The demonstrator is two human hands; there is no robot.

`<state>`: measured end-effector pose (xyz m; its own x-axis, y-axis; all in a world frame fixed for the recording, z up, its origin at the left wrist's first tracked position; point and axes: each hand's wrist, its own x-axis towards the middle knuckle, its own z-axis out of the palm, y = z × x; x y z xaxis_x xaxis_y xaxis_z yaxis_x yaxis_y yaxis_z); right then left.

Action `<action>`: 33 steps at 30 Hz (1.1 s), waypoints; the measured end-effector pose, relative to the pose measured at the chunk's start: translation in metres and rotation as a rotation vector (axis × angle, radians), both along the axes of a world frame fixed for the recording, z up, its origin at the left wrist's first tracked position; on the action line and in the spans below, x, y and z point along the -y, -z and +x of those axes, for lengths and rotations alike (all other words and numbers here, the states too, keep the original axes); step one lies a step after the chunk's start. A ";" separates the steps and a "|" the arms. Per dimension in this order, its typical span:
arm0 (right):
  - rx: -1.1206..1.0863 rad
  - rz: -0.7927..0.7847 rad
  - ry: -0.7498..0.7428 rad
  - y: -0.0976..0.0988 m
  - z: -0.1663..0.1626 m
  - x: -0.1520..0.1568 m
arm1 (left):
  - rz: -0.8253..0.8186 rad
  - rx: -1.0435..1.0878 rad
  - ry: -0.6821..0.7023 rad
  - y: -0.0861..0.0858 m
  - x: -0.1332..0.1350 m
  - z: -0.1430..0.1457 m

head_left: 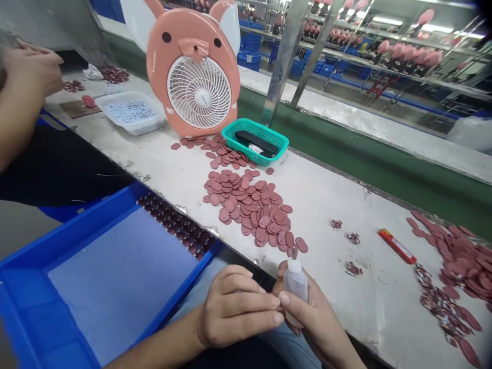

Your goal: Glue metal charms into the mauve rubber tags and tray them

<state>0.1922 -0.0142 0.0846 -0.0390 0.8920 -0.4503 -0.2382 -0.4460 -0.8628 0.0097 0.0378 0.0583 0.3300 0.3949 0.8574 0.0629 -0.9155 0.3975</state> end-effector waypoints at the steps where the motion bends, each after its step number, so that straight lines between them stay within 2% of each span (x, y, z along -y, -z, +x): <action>1: -0.094 -0.042 0.029 0.001 -0.007 0.002 | -0.060 0.047 0.036 0.001 0.000 0.000; 3: -0.191 -0.084 0.151 0.004 -0.017 0.001 | -0.234 0.146 0.073 0.008 0.000 0.001; 6: -0.183 -0.070 0.339 0.009 -0.034 -0.003 | -0.540 0.242 0.050 0.020 0.004 0.006; 10: -0.134 -0.028 0.412 0.013 -0.054 -0.004 | -0.872 0.369 0.087 0.028 0.014 0.012; 13: -0.088 0.053 0.373 0.015 -0.054 0.000 | -1.071 0.488 0.130 0.025 0.019 0.009; 17: -0.048 0.141 0.202 0.019 -0.025 0.014 | -1.303 0.655 0.219 0.015 0.018 -0.003; 20: 0.239 0.201 0.050 0.016 0.005 0.027 | -1.520 0.795 0.379 0.006 0.015 -0.008; 23: 0.563 0.335 -0.051 0.004 0.029 0.035 | -1.611 0.830 0.479 0.001 0.014 -0.006; 26: 0.661 0.473 0.034 -0.007 0.040 0.037 | -1.663 0.821 0.537 0.001 0.014 -0.002; 30: 0.506 0.579 0.255 -0.008 0.039 0.037 | -1.725 0.753 0.626 0.002 0.015 0.001; 33: 0.272 0.599 0.339 -0.003 0.031 0.037 | -1.744 0.740 0.637 0.000 0.017 0.002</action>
<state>0.2235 -0.0507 0.0878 0.3260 0.9312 0.1632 -0.0225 0.1802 -0.9834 0.0115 0.0213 0.0585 0.5619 0.7919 -0.2390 -0.6196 0.5944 0.5126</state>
